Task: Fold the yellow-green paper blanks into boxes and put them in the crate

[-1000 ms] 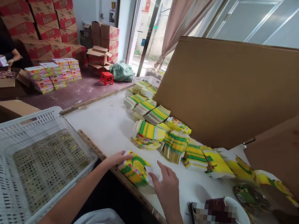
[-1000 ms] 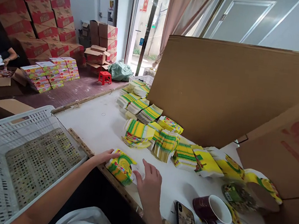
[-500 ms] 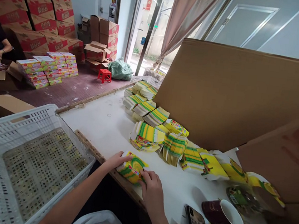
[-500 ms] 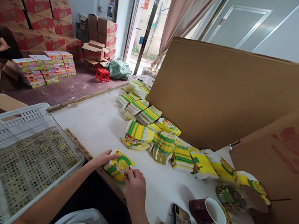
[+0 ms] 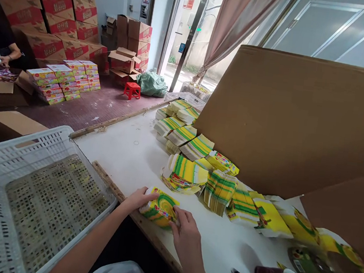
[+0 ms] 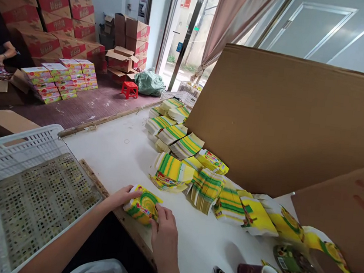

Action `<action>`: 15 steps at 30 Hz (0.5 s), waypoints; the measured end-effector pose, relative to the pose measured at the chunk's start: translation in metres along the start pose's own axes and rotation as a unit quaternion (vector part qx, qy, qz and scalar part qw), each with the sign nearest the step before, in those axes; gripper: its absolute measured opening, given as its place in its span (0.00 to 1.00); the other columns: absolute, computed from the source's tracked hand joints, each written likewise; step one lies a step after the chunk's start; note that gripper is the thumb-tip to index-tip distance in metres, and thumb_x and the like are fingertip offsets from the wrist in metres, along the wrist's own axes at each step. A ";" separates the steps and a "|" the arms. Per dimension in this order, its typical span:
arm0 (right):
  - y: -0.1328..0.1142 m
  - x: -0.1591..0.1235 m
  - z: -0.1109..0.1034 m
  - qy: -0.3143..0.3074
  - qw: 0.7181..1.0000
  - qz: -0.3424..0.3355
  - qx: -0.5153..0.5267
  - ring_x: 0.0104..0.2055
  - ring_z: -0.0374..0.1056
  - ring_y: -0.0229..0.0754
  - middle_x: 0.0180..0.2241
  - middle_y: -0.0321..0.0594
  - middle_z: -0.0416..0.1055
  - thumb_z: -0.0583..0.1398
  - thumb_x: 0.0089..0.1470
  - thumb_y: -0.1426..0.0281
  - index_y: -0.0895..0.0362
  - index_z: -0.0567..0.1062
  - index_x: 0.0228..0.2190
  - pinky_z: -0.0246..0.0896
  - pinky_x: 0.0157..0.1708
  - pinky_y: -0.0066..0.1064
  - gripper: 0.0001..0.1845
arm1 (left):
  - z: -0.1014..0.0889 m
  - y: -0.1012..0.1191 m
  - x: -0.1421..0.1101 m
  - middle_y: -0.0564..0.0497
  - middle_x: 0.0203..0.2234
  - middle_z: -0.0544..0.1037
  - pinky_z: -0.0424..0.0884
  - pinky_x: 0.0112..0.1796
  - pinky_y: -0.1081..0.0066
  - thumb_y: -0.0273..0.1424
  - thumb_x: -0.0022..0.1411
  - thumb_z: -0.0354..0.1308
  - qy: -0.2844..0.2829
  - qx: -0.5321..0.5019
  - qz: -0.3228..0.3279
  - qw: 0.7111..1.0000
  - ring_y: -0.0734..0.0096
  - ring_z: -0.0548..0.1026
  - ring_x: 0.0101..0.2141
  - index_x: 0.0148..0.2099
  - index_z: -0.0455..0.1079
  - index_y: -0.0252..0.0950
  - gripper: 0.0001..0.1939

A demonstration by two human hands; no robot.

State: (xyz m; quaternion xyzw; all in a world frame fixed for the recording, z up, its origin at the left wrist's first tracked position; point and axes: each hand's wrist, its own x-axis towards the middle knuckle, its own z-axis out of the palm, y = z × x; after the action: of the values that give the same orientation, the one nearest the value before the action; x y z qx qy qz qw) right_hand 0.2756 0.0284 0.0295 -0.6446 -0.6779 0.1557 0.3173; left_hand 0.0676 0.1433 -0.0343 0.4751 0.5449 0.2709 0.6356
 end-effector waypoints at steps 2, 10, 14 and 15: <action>0.000 0.002 0.001 -0.007 1.000 0.008 -0.001 0.48 0.74 0.55 0.45 0.47 0.77 0.55 0.55 0.74 0.53 0.77 0.49 0.71 0.50 0.45 0.21 | 0.002 0.001 -0.001 0.43 0.40 0.83 0.71 0.46 0.62 0.59 0.43 0.67 0.007 0.008 0.001 1.000 0.48 0.78 0.46 0.47 0.75 0.35 0.37; -0.003 0.012 -0.009 -0.008 0.994 0.074 0.085 0.42 0.73 0.54 0.40 0.46 0.74 0.58 0.46 0.72 0.53 0.72 0.49 0.71 0.45 0.46 0.25 | 0.007 0.011 -0.024 0.32 0.56 0.71 0.65 0.58 0.54 0.62 0.46 0.62 0.137 0.010 0.062 0.989 0.43 0.69 0.57 0.59 0.66 0.30 0.48; -0.008 0.019 -0.018 0.030 0.966 0.107 0.233 0.33 0.70 0.45 0.32 0.35 0.69 0.64 0.48 0.66 0.53 0.66 0.49 0.71 0.37 0.38 0.26 | 0.013 0.018 -0.065 0.37 0.61 0.67 0.58 0.63 0.53 0.57 0.56 0.60 0.248 -0.062 0.247 0.935 0.47 0.63 0.63 0.60 0.64 0.37 0.38; -0.013 0.021 -0.017 0.035 0.954 0.103 0.280 0.33 0.70 0.44 0.31 0.34 0.69 0.65 0.48 0.65 0.52 0.66 0.49 0.70 0.35 0.36 0.26 | 0.018 0.021 -0.075 0.39 0.60 0.68 0.60 0.62 0.53 0.54 0.57 0.63 0.240 -0.104 0.289 0.921 0.47 0.64 0.62 0.60 0.65 0.38 0.36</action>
State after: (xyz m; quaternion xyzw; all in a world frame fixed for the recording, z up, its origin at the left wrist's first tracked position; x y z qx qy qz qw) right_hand 0.2773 0.0433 0.0554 -0.6011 -0.5253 0.3483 0.4913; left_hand 0.0688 0.0817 0.0161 0.4636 0.4887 0.6039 0.4261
